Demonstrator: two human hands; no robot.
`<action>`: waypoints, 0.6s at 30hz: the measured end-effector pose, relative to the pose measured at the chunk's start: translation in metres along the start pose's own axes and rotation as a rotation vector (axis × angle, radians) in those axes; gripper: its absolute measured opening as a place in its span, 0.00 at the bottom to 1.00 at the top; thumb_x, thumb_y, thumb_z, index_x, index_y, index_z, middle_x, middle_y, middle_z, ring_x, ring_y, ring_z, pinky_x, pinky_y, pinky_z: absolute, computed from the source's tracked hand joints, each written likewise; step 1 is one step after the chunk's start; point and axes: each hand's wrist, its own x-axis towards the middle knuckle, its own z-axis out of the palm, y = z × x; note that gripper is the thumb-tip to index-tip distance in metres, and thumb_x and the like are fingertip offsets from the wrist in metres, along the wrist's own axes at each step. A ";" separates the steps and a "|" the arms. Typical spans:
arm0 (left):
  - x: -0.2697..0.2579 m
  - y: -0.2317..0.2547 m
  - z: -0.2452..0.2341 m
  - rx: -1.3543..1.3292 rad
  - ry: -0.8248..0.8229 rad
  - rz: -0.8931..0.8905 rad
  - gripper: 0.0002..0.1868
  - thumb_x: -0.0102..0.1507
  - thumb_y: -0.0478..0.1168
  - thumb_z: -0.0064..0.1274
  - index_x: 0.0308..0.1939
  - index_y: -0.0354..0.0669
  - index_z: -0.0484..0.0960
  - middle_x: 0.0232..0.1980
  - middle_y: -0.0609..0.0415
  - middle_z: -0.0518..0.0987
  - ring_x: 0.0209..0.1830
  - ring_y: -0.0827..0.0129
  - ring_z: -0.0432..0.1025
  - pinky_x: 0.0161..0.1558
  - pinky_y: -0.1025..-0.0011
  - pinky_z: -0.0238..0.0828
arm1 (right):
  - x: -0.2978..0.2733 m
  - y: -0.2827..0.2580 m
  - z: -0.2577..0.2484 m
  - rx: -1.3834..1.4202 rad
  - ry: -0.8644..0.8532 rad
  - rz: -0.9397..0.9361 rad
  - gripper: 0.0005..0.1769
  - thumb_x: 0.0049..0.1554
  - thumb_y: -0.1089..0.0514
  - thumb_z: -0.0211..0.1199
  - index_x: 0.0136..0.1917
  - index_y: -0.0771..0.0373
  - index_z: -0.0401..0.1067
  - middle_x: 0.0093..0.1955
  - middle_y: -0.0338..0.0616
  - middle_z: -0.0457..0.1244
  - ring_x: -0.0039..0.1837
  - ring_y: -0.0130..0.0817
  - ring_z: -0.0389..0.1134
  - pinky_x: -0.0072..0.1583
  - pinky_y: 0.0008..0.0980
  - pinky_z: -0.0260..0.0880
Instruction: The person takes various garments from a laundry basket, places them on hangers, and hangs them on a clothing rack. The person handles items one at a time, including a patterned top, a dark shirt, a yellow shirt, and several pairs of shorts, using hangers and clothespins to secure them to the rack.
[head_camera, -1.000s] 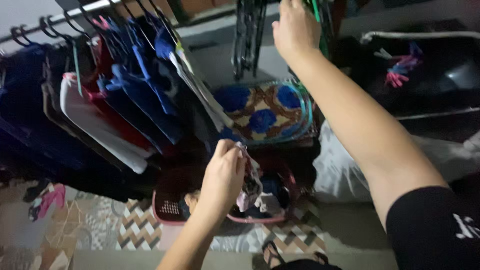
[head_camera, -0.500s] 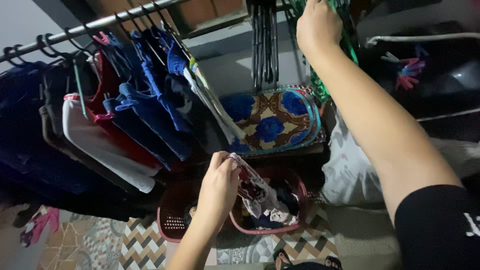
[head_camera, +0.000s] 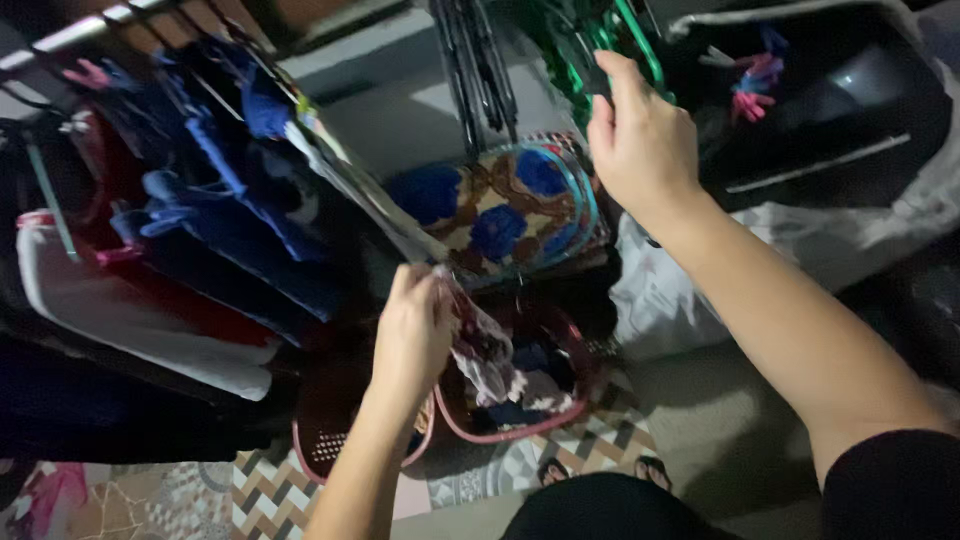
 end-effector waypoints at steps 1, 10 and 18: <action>0.005 -0.008 0.011 0.005 0.033 0.049 0.10 0.63 0.27 0.52 0.48 0.30 0.81 0.51 0.37 0.75 0.48 0.41 0.74 0.50 0.58 0.73 | -0.003 0.001 0.000 0.019 -0.004 -0.011 0.21 0.67 0.63 0.60 0.72 0.61 0.63 0.49 0.56 0.70 0.46 0.56 0.72 0.47 0.52 0.71; 0.018 -0.086 0.098 0.048 0.080 0.010 0.10 0.60 0.27 0.53 0.46 0.30 0.81 0.50 0.36 0.75 0.47 0.42 0.73 0.49 0.59 0.72 | -0.057 0.010 -0.018 0.067 -0.016 -0.014 0.19 0.69 0.66 0.62 0.71 0.62 0.63 0.47 0.50 0.69 0.45 0.45 0.73 0.45 0.40 0.71; 0.017 -0.077 0.096 0.018 0.065 -0.011 0.13 0.62 0.26 0.54 0.51 0.33 0.84 0.49 0.38 0.76 0.45 0.45 0.74 0.47 0.59 0.73 | -0.109 0.031 -0.057 0.096 -0.061 0.108 0.18 0.72 0.69 0.63 0.73 0.64 0.64 0.36 0.43 0.62 0.36 0.32 0.65 0.42 0.32 0.65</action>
